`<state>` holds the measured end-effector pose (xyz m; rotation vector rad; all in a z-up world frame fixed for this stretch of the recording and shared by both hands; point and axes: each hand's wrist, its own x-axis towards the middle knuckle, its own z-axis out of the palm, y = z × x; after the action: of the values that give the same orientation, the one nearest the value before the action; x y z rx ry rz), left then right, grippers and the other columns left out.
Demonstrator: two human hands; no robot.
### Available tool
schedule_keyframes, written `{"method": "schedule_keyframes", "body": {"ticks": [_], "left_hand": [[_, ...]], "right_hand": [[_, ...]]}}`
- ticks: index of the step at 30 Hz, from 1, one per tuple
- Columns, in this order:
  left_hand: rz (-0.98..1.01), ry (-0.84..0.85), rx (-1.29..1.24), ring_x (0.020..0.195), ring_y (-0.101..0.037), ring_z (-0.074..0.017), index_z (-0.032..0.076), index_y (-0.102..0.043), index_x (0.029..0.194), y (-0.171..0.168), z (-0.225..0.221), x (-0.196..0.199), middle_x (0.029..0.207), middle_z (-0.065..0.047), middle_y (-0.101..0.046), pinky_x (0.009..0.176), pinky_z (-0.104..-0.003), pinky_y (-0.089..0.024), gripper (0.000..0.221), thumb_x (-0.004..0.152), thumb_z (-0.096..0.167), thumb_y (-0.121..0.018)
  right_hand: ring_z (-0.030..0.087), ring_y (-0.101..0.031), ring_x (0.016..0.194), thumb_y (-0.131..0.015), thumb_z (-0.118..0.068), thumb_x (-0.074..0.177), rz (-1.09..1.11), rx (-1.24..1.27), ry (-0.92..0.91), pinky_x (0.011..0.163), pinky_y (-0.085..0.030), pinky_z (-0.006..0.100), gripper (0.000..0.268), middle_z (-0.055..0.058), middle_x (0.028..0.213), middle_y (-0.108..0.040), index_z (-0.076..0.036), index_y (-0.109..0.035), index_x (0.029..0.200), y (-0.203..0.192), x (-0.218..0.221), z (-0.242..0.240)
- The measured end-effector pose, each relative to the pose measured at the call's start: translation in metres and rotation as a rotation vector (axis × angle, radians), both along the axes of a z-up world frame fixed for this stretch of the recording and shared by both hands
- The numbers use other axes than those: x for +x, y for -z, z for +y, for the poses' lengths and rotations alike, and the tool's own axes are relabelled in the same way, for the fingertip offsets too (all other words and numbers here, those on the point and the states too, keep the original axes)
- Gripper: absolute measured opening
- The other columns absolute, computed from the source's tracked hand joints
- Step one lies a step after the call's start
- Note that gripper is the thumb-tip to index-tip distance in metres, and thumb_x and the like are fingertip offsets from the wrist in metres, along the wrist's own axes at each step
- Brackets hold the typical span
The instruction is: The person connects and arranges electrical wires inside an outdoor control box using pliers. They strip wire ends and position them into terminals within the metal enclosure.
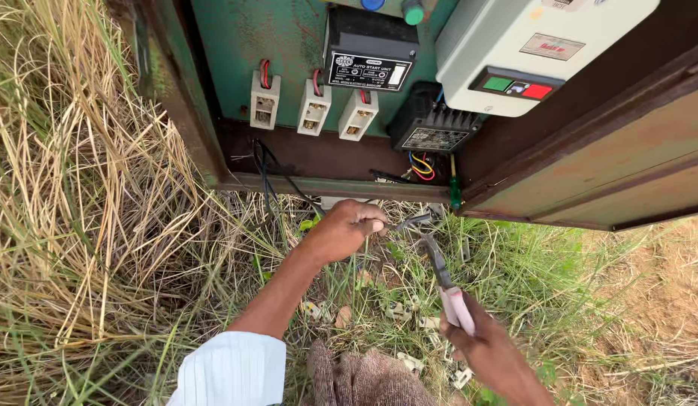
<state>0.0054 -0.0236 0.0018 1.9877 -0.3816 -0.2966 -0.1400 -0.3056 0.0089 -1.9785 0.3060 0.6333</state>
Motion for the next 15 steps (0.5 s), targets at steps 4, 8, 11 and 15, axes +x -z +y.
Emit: {"method": "schedule_keyframes", "body": {"ticks": [4,8,11,15], "left_hand": [[0.016,0.042,-0.056,0.086,-0.072,-0.0195,0.005,-0.075,0.107,-0.008,0.002,-0.001,0.096,-0.008,-0.079,0.082,-0.038,-0.055,0.019,0.094,0.015,-0.064],[0.105,0.018,0.110,0.086,-0.071,-0.0209,0.005,-0.077,0.105,-0.023,0.002,-0.003,0.095,-0.010,-0.078,0.082,-0.039,-0.053,0.020,0.095,0.017,-0.064],[0.066,0.011,0.005,0.092,-0.072,-0.0186,0.005,-0.076,0.106,-0.025,0.003,-0.002,0.101,-0.009,-0.078,0.084,-0.037,-0.053,0.020,0.092,0.016,-0.066],[0.069,0.047,0.035,0.090,-0.075,-0.0201,0.005,-0.076,0.105,-0.028,0.005,-0.003,0.099,-0.009,-0.079,0.084,-0.036,-0.055,0.020,0.092,0.015,-0.065]], "right_hand": [[0.028,-0.070,0.082,-0.069,-0.027,0.093,0.083,-0.050,0.049,0.084,-0.057,0.043,0.076,0.013,0.121,-0.070,-0.017,-0.031,0.158,-0.015,0.009,0.027],[0.023,-0.072,0.093,-0.066,-0.028,0.092,0.063,-0.121,0.009,0.086,-0.059,0.043,0.065,0.011,0.119,-0.073,-0.018,-0.040,0.151,-0.035,0.013,0.039],[0.024,-0.073,0.095,-0.065,-0.028,0.091,-0.022,-0.183,-0.016,0.089,-0.056,0.042,0.064,0.012,0.116,-0.072,-0.015,-0.046,0.151,-0.034,0.011,0.040],[0.021,-0.068,0.098,-0.066,-0.028,0.091,-0.257,-0.180,-0.088,0.088,-0.050,0.039,0.062,0.014,0.114,-0.070,-0.004,-0.047,0.145,-0.016,0.015,0.032]]}}
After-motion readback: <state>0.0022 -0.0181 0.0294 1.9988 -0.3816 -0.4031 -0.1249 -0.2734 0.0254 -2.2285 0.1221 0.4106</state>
